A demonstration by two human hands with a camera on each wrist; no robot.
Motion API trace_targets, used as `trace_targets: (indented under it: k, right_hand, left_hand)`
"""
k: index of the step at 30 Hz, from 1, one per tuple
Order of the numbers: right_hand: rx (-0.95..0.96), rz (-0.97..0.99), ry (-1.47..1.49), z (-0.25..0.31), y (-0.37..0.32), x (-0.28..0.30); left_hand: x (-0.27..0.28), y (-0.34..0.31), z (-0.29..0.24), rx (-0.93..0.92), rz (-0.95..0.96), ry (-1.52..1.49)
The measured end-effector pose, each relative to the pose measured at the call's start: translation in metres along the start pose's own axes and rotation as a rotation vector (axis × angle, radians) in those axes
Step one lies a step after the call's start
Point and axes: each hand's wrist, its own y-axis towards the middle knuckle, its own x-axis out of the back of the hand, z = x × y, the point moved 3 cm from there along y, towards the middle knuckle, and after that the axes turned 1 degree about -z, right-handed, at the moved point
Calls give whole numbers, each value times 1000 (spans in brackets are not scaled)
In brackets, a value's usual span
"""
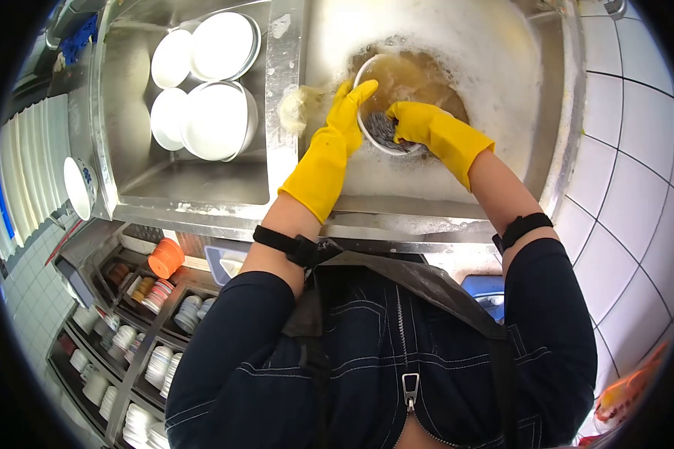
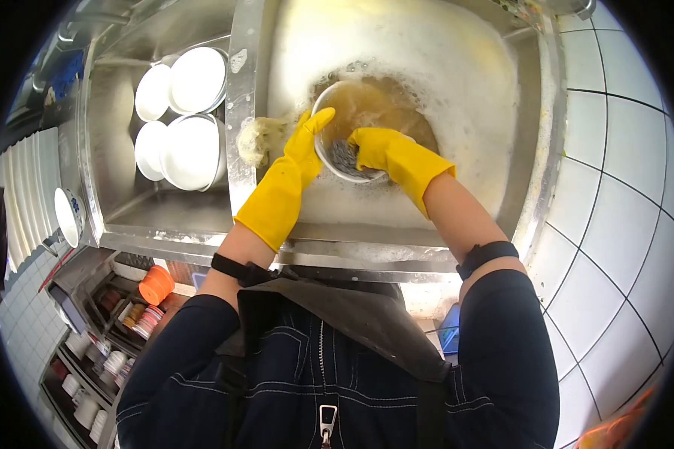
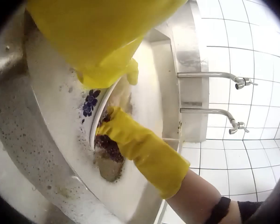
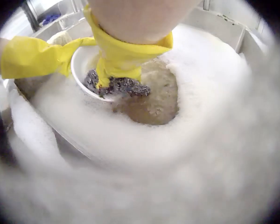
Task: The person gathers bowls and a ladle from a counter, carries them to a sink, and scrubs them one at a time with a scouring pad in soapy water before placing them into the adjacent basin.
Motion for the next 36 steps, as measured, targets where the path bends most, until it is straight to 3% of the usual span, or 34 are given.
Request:
trace_targets:
  k: [2,3,4,6,7,8,10,11,12,14,15,16,18,19,24,26,27,31,33,34,36]
  right_hand:
    - [-121,102,-77,-14,-3,0]
    - [-119,-166,-211,-61,23,-22]
    - [-120,-164,-209,-58,23,-17]
    - [-300,-407,-106,-58,20,6]
    - [-140,-640,-107,-56,17,10]
    - [-141,-639,-110,-58,23,13]
    - [-324,-613,-28,-55,38,12]
    - [-208,-792,242,-50,41,5]
    - [-209,-792,242,-48,47,-1]
    - [-70,-583,545,-30,56,-7]
    - [-126,-468,765,-27,52,-16]
    - [-125,-467,766,-22,44,-14]
    - [-72,-68,480,-10,31,-22]
    - [-21,36,266,0,19,-17]
    - [181,-44,-164,-13,0,-21]
    - [-282,-414,-144,-39,20,-15]
    - [-300,-541,-13,-57,31,-21]
    - [-407,-622,-79,-18,9,9]
    - [-309,-781,573,-33,32,-1]
    - [-309,-784,574,-29,34,-5]
    - [-43,-626,1205,-17,43,-18]
  left_hand:
    - [-2,2,-3,-14,112,154]
    - [-4,2,-1,21,106,134]
    - [-2,1,2,24,105,134]
    - [-4,2,6,3,149,241]
    - [-6,2,6,2,154,239]
    - [-7,1,6,-8,194,233]
    - [-11,-3,7,-16,231,228]
    - [-14,-5,7,9,215,221]
    - [-17,-7,6,34,200,215]
    - [-17,-6,2,65,212,160]
    - [-16,-6,0,96,222,101]
    - [-14,-3,-2,96,222,102]
    - [-9,2,-4,64,210,120]
    - [-10,1,-6,-3,205,143]
    - [-9,2,-10,-14,210,287]
    - [-8,-3,-8,11,207,346]
    - [-7,-2,-6,35,206,353]
    - [-12,-12,-5,63,227,351]
    - [-17,-17,-7,66,247,325]
    - [-19,-18,-7,69,267,298]
    - [-19,-18,-9,109,285,214]
